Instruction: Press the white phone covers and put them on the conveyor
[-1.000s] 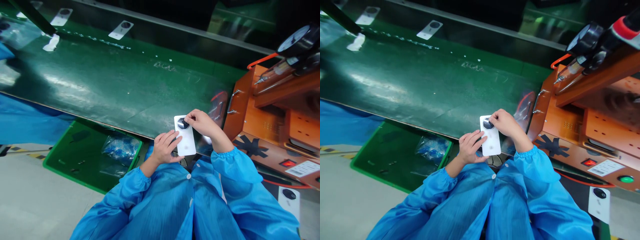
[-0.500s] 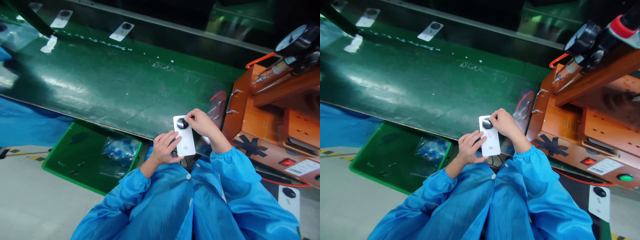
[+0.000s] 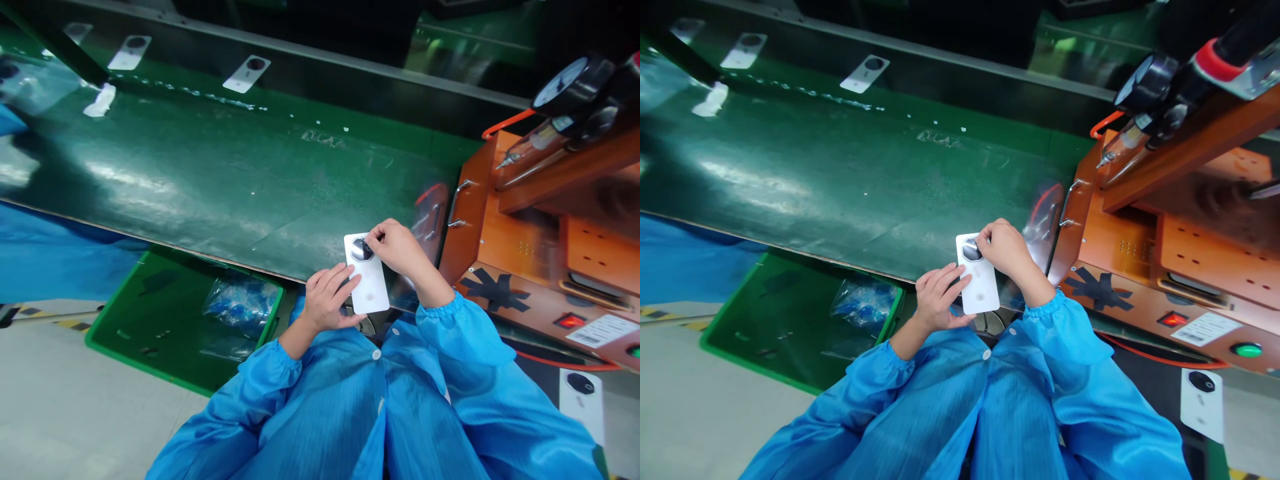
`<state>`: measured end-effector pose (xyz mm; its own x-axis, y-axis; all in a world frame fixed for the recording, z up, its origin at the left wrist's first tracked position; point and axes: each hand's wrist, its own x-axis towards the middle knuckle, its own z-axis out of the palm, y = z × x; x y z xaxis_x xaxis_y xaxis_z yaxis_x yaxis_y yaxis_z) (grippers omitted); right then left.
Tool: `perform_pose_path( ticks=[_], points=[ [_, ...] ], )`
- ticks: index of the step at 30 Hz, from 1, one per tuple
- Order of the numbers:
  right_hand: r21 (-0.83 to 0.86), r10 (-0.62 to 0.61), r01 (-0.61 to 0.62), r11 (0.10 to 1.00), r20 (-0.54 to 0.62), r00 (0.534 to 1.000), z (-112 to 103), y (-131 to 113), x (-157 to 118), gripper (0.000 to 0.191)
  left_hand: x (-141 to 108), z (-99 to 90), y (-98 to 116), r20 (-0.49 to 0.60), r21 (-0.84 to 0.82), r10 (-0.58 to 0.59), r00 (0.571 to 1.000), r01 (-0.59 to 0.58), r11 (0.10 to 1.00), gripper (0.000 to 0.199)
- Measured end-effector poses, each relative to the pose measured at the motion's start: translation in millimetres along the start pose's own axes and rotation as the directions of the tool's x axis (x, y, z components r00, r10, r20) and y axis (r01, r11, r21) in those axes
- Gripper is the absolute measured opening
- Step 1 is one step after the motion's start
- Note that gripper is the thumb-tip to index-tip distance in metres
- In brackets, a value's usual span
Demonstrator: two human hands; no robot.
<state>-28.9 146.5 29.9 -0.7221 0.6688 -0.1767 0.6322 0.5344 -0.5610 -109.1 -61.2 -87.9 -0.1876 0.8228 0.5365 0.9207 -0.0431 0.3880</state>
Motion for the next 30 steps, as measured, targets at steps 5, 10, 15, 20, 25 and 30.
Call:
perform_pose_path(
  ticks=[5,10,15,20,25,30],
  points=[
    [0.021,-0.016,0.017,1.0,-0.043,0.999,3.7,4.5,1.4,0.013,0.7,-1.5,0.8,-0.009,0.023,0.013,1.0,-0.012,1.0,0.076],
    [-0.022,-0.085,0.082,0.996,-0.201,0.976,1.8,5.9,-25.4,0.017,2.6,-3.3,3.3,-0.032,0.04,0.036,0.999,-0.035,0.999,0.075],
    [-0.145,-0.379,0.375,0.915,0.001,0.925,-3.4,6.1,-101.4,0.049,6.4,-10.4,6.4,-0.031,0.012,0.045,0.998,-0.045,0.999,0.072],
    [-0.288,-0.49,0.48,0.829,0.043,0.871,28.4,9.7,-148.6,0.043,6.3,-23.0,10.6,0.016,-0.06,0.041,0.999,-0.04,0.997,0.063],
    [-0.369,-0.566,0.468,0.803,-0.226,0.793,44.2,15.0,-145.2,0.025,12.1,-32.6,11.5,0.002,-0.194,0.054,0.999,-0.052,0.98,0.055],
    [-0.293,-0.605,0.535,0.793,-0.484,0.632,14.5,28.5,-168.5,0.029,40.1,-42.6,22.1,-0.052,-0.462,-0.069,0.996,0.037,0.886,0.059]
  ],
)
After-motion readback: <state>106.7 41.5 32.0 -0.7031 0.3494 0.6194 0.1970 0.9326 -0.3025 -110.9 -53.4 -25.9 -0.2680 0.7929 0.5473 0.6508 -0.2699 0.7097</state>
